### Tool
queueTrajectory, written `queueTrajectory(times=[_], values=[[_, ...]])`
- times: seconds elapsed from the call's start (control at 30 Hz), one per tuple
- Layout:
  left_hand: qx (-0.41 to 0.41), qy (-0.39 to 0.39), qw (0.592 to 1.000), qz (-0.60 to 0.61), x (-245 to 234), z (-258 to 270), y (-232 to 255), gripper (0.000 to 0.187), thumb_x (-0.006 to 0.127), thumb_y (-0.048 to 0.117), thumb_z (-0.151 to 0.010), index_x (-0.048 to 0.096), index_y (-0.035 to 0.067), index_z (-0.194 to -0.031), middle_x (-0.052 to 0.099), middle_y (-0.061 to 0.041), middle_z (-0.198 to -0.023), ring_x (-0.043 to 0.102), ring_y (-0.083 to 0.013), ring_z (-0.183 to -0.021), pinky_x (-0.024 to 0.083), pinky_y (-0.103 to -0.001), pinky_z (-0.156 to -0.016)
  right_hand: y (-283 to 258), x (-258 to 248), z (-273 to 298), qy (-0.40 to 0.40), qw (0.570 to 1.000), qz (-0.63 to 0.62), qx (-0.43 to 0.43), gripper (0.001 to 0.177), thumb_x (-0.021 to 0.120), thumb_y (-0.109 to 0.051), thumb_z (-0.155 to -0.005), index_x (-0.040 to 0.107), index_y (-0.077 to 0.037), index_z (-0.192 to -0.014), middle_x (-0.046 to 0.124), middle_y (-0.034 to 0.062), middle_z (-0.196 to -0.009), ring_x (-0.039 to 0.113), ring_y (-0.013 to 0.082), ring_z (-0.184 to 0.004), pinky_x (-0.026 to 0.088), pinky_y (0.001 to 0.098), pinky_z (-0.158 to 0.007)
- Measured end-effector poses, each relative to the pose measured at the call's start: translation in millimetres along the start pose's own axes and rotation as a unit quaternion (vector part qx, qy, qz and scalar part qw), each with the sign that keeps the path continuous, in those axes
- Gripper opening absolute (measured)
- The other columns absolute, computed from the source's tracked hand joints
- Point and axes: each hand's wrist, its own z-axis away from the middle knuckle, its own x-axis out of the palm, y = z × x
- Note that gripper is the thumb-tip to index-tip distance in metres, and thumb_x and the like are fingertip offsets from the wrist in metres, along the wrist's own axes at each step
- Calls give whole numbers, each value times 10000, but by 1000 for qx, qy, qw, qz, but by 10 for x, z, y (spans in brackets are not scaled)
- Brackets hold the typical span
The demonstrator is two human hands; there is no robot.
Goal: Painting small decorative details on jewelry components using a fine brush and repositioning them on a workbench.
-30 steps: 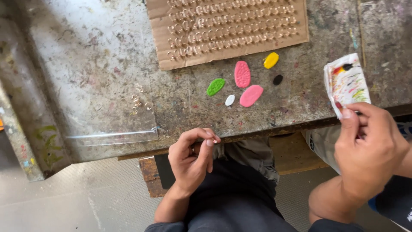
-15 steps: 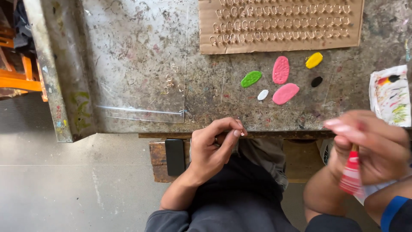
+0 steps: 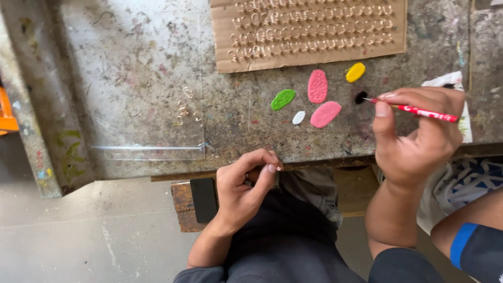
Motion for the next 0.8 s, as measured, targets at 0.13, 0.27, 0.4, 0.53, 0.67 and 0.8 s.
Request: queueTrajectory(times=[0.13, 0.27, 0.4, 0.53, 0.67, 0.8], values=[[11, -2, 1000, 21, 28, -28, -5, 30, 616, 8, -998, 627, 33, -987, 693, -68, -826, 426, -58, -542, 335, -182, -516, 27, 5, -18, 3, 1000, 5, 10, 170, 674, -26, -1157, 668, 107, -1052, 713, 236, -1032, 619, 382, -996, 468, 462, -952], [2, 0, 1000, 17, 19, -21, -21, 35, 626, 9, -990, 630, 38, -971, 692, -69, -828, 400, -48, -537, 322, -173, -505, 38, 24, -10, 2, 1000, -5, 18, 151, 685, -10, -1147, 663, 103, -1049, 719, 229, -1026, 618, 376, -993, 473, 457, -945], [6, 1, 1000, 30, 23, -20, -35, 25, 632, 29, -998, 628, 26, -973, 681, -83, -820, 451, -64, -572, 324, -177, -508, 33, 32, -20, 2, 1000, -7, 13, 144, 681, 3, -1148, 658, 106, -1049, 721, 231, -1024, 624, 375, -979, 465, 458, -952], [6, -1, 1000, 22, 20, -23, -34, 25, 629, 31, -999, 631, 26, -976, 696, -86, -837, 433, -52, -544, 345, -173, -515, 31, 38, -23, -2, 1000, -6, 9, 167, 683, -17, -1149, 670, 116, -1049, 723, 235, -1019, 629, 373, -974, 475, 454, -939], [5, 1, 1000, 25, 25, -24, -30, 28, 631, 31, -1000, 633, 18, -976, 687, -77, -824, 426, -58, -551, 346, -176, -522, 21, 40, -18, -1, 1000, -9, 16, 164, 687, -21, -1152, 670, 111, -1056, 719, 232, -1015, 611, 369, -985, 474, 452, -938], [9, 2, 1000, 29, 27, -29, -34, 27, 627, 32, -1004, 630, 14, -984, 691, -86, -827, 413, -61, -541, 337, -180, -522, 17, 43, -18, 2, 1000, -8, 15, 167, 687, -20, -1158, 675, 114, -1057, 717, 235, -1012, 604, 374, -988, 475, 455, -923]])
